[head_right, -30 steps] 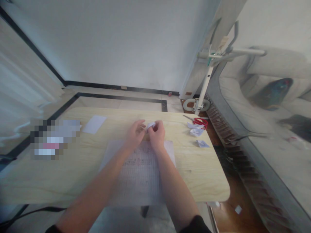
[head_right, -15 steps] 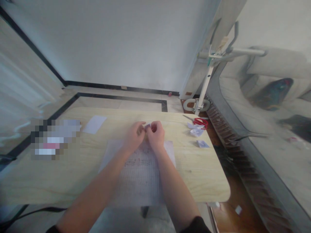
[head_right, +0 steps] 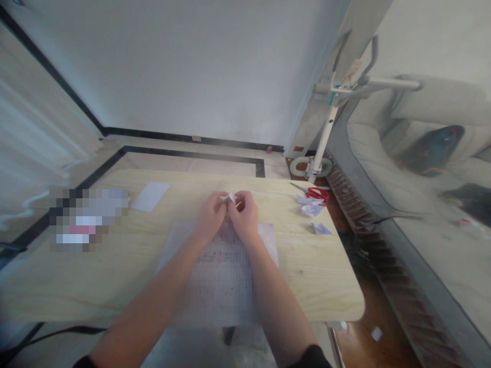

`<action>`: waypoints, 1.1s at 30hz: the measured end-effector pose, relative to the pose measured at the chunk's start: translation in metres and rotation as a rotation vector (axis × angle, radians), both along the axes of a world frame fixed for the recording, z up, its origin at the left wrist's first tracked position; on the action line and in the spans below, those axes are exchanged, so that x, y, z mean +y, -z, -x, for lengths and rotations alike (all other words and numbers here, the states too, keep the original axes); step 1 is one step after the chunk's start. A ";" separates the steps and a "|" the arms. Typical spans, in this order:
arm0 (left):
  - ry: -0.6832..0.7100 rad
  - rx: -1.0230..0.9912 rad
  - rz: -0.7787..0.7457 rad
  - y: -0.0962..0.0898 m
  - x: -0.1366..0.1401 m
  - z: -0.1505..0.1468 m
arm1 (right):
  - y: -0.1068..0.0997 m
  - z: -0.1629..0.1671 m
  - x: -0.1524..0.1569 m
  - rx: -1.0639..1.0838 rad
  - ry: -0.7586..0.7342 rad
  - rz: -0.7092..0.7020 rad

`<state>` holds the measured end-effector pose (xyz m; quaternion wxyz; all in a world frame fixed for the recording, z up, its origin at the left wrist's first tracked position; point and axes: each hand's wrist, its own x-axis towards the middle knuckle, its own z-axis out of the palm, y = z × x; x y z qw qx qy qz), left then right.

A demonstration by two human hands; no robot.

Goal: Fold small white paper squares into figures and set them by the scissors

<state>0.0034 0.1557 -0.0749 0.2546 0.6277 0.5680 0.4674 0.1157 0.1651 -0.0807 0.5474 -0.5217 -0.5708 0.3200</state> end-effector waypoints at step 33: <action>-0.033 0.066 0.005 0.004 0.002 0.002 | 0.009 -0.005 0.007 -0.026 -0.009 -0.018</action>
